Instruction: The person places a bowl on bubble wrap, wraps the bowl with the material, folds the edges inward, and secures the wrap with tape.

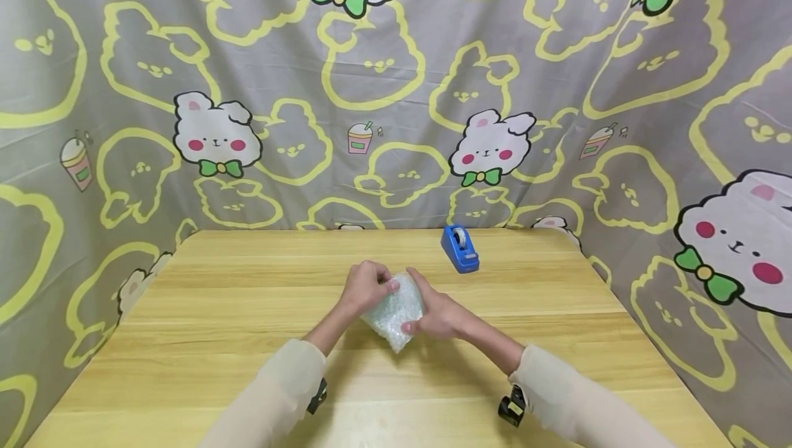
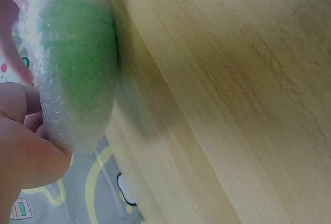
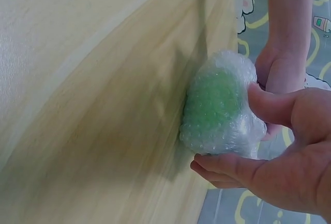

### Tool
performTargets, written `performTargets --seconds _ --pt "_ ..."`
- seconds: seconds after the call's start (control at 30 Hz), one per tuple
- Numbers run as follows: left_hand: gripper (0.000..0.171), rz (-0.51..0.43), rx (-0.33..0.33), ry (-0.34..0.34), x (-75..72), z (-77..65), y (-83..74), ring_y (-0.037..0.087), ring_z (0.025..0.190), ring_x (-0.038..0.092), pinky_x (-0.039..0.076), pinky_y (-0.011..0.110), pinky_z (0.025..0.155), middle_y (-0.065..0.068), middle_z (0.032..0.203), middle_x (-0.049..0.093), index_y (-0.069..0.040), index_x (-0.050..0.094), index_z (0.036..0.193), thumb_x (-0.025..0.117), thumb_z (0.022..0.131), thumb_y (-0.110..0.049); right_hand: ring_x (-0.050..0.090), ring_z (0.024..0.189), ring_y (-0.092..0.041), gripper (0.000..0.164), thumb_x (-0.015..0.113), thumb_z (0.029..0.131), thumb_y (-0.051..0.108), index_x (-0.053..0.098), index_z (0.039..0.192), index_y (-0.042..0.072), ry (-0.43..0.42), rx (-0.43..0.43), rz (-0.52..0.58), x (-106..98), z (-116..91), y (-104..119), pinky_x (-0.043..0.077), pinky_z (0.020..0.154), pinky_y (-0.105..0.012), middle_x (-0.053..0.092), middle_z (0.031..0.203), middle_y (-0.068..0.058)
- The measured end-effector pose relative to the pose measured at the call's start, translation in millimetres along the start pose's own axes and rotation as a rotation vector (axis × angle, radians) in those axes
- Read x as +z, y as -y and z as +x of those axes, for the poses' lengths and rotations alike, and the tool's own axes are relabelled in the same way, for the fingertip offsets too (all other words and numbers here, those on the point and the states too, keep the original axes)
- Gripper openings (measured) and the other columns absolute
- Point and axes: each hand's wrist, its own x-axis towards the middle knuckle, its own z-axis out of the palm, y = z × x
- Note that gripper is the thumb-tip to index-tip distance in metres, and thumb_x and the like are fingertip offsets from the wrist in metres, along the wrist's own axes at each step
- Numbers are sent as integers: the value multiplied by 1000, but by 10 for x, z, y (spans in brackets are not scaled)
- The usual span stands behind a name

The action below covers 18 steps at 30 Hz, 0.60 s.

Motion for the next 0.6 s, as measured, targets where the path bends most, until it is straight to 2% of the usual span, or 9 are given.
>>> performTargets --seconds 0.13,0.4,0.5,0.6 --pt "12 6 -3 3 -15 -4 -24 14 68 57 48 22 57 5 73 71 -4 76 77 80 86 -11 52 131 -44 98 80 87 19 18 164 20 32 -7 -39 -18 8 -4 42 109 -59 43 154 -29" --pt "11 -1 0 -18 -8 -10 -40 16 68 60 50 24 57 7 75 72 -4 74 78 82 83 -10 45 141 -41 96 81 87 23 22 163 13 80 26 -92 -66 55 -4 38 115 -56 41 158 -22" --pt "19 -6 -14 -43 -1 -21 -61 23 79 69 57 31 66 12 86 75 -3 68 85 85 80 -10 42 143 -41 98 82 85 23 22 163 13 85 38 -93 -72 59 -1 37 116 -56 41 159 -21" --pt "29 21 -37 -58 -14 -38 -108 28 89 69 58 36 74 15 98 73 -3 62 96 85 81 -13 42 143 -40 99 82 85 21 22 163 13 90 49 -86 -80 59 7 37 116 -55 41 159 -21"
